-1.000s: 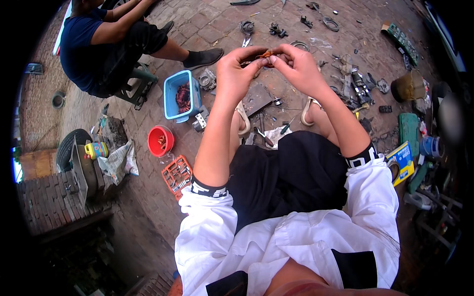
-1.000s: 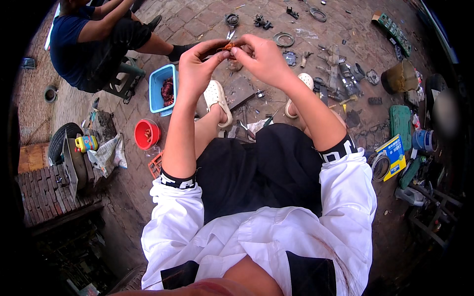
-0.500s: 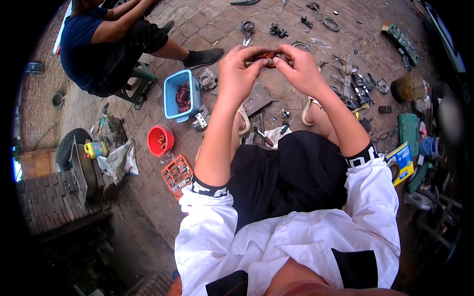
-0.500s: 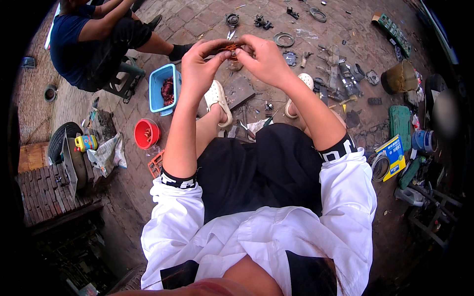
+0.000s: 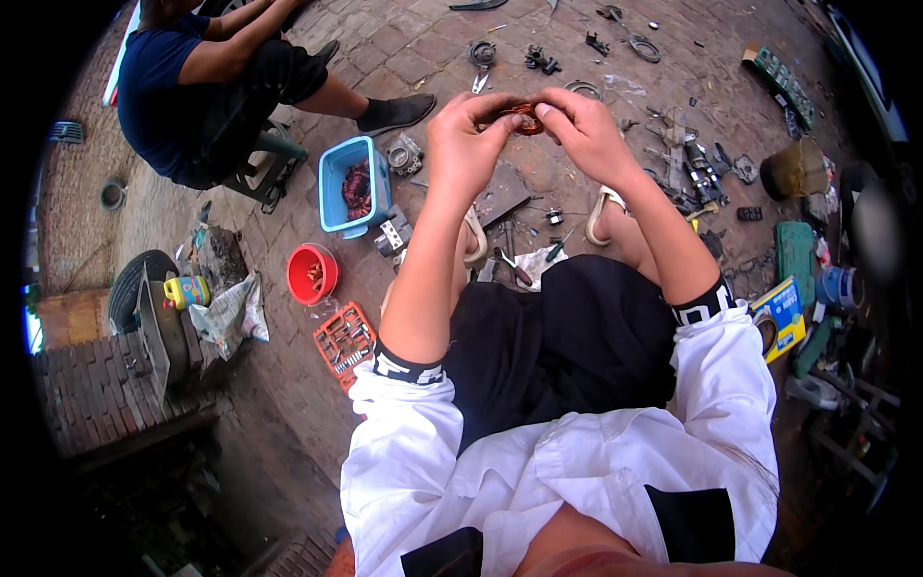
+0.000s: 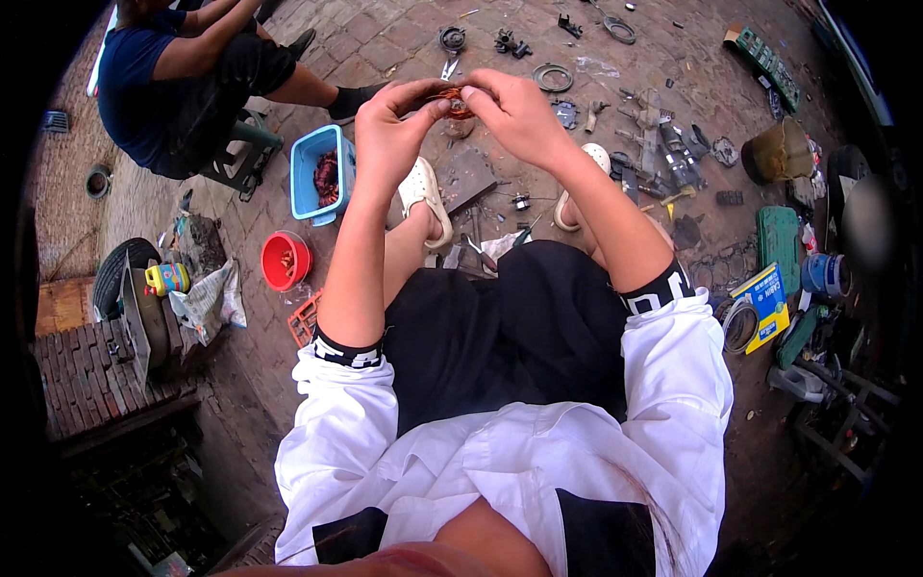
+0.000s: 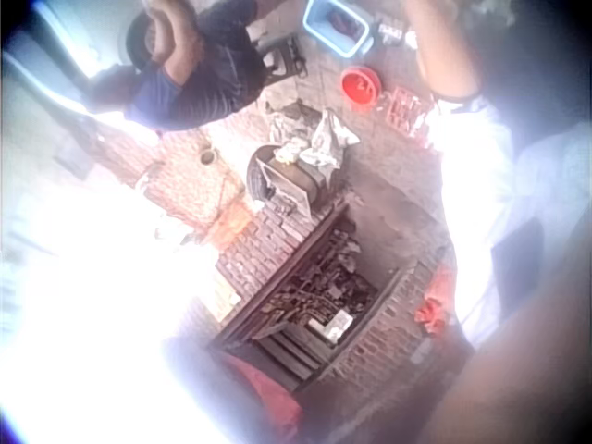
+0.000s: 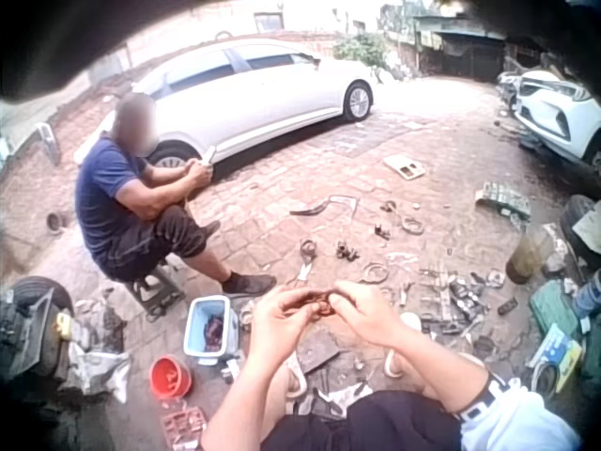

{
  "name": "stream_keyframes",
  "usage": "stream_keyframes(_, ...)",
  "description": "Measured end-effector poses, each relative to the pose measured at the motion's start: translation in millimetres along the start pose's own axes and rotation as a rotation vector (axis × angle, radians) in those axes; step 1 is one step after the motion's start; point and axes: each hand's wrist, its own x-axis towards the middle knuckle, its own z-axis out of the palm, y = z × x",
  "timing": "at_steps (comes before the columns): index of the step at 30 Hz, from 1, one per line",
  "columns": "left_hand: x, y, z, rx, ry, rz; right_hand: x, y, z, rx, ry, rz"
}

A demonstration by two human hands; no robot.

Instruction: The person sits on the ground and handles a copper wire coil and a small black cylindrical component. They repeatedly bring the two parts together, separate them, and rotate them while seated among scattered tools and parts.

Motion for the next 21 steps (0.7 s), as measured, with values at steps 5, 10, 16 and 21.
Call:
stream_keyframes(5, 0, -4, 1, -0.054, 0.007, -0.033, 2, 10, 3, 0.141, -0.076, 0.014)
stream_keyframes(10, 0, -1, -1, -0.147, -0.032, -0.071, 4, 9, -6, 0.271, -0.126, 0.031)
stream_keyframes(16, -1, 2, -5, -0.335, -0.122, -0.191, 5, 11, -6, 0.344, -0.143, 0.082)
stream_keyframes(21, 0, 5, -8, -0.569, -0.072, -0.39, 7, 14, -4, 0.289, -0.078, 0.064)
